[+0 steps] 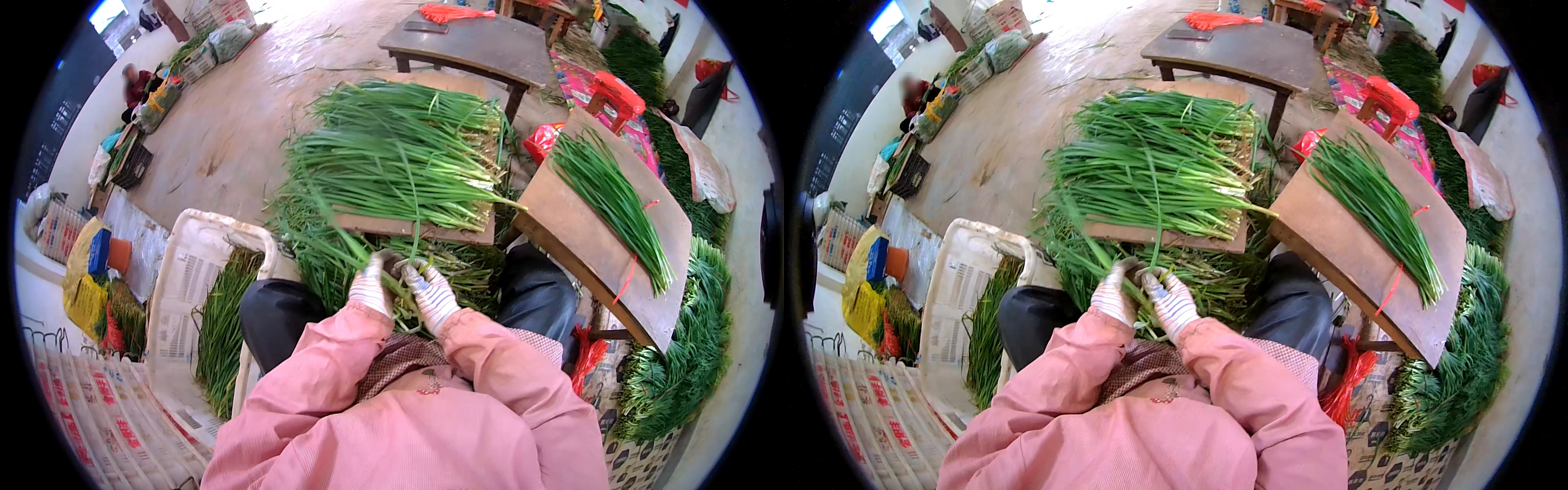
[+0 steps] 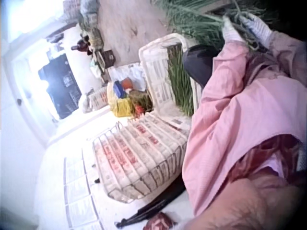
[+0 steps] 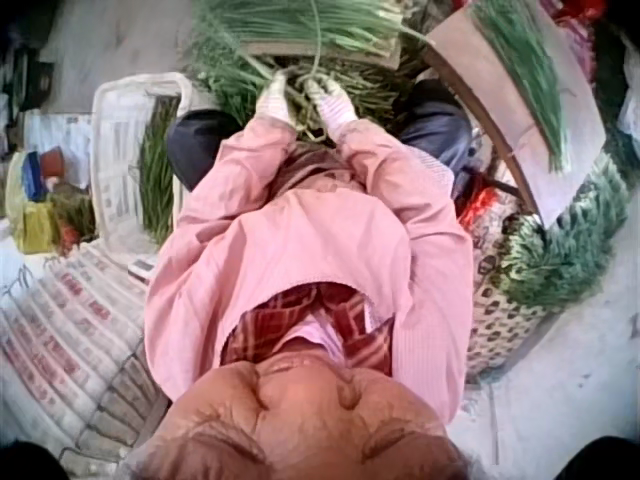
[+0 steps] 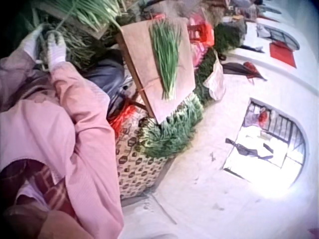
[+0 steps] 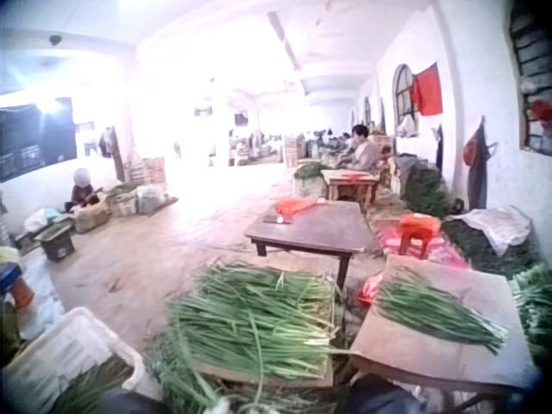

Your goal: The person bundles green stalks together using red ties by hand while sitting in a large warehouse.

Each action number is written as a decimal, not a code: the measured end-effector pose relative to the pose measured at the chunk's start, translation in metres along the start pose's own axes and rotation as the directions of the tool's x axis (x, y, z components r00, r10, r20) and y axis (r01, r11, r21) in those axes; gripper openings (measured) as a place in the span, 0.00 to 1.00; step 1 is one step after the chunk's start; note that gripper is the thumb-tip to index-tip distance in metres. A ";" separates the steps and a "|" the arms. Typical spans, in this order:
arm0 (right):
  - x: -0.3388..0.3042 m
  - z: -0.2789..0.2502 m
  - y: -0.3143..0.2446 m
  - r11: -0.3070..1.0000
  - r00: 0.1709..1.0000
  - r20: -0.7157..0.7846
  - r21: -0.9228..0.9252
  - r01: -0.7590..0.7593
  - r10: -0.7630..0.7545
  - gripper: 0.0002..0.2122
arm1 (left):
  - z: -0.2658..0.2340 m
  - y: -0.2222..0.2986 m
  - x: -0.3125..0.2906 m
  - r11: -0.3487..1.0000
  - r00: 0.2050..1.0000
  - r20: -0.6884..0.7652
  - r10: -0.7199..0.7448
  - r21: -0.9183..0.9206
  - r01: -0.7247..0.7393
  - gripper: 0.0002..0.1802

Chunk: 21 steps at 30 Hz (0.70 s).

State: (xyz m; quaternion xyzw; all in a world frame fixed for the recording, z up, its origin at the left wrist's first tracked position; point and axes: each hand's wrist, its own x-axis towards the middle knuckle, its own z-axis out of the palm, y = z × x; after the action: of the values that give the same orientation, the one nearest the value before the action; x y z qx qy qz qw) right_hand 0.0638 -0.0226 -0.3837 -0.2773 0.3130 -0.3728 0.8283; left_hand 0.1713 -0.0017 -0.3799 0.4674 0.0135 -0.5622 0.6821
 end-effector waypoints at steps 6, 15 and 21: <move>0.005 0.008 0.003 0.835 0.976 0.163 -0.508 0.210 -0.146 0.06 | -0.009 0.033 0.024 0.992 0.997 -0.053 0.058 -0.105 -0.063 0.17; -0.012 -0.040 -0.112 -0.395 0.974 0.203 -0.890 0.228 0.106 0.23 | -0.037 0.257 0.016 0.408 0.403 -0.075 0.912 0.082 -0.909 0.23; 0.042 -0.097 -0.199 -0.791 0.828 0.447 -0.612 0.008 -0.337 0.15 | 0.011 0.161 0.011 0.863 0.941 0.047 0.334 -0.418 -0.285 0.17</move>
State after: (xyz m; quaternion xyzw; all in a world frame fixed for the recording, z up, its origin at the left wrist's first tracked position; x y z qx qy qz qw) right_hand -0.0729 -0.1907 -0.3220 -0.8884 0.4324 -0.0885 -0.1261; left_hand 0.2956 -0.0284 -0.2800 0.2781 0.0140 -0.4569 0.8448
